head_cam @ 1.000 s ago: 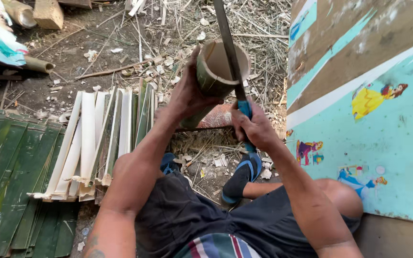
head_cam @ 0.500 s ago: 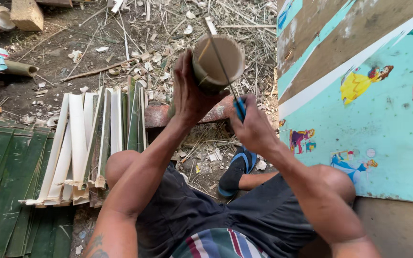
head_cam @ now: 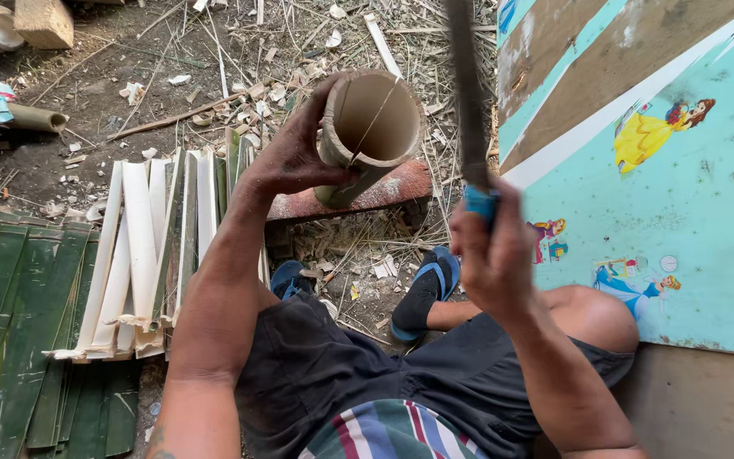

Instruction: The person splits bamboo stalks into thin strips using a machete and a wooden block. They repeatedly cut the bamboo, separate the resulting strips, and stack them on the ground.

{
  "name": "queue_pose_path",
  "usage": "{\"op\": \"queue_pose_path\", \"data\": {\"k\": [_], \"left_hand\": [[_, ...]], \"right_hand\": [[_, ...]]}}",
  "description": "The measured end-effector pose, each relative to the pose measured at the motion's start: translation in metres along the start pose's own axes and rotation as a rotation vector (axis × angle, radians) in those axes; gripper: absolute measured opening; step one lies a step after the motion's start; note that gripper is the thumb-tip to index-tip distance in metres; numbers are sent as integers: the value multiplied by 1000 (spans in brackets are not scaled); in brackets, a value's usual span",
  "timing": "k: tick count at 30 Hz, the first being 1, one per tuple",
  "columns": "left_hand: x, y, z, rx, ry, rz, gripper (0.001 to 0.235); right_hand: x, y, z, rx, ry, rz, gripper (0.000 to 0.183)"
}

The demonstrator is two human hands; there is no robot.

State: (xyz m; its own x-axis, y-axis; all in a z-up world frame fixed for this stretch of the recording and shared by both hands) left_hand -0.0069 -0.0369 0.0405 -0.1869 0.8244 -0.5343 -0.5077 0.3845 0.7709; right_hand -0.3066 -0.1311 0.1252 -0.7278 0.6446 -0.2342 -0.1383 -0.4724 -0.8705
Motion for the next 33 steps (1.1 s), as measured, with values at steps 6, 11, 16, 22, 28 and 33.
{"op": "queue_pose_path", "data": {"k": [6,11,16,22,28,33], "left_hand": [[4,-11,9,12,19,0,134],[5,-18,6,-186,2,35,137],[-1,-9,-29,-330,169,-171,149],[-9,-17,-58,-459,313,-160,151],[-14,-11,-71,-714,537,-193,148],[-5,-26,-26,-258,123,-139,132]], "right_hand": [[-18,21,-26,-79,34,-43,19],[-43,68,-65,165,-163,-108,22],[-52,92,-61,-99,-407,-231,24],[-71,101,-43,450,-75,-175,26],[-63,48,-32,428,-192,-236,41],[-25,12,-27,143,-222,-131,39]]}}
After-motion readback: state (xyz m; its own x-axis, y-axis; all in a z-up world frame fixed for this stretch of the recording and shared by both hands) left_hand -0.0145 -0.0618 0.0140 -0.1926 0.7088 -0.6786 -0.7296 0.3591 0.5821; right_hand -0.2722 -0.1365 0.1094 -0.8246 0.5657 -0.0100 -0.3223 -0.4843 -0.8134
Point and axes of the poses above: each hand's wrist, its own x-axis away from the middle knuckle, its own z-axis out of the back of the hand, y = z × x, the point moved 3 cm from there along -x, towards the middle knuckle, and after that the axes turned 14 degrees about -z, right-handed, at the moved point
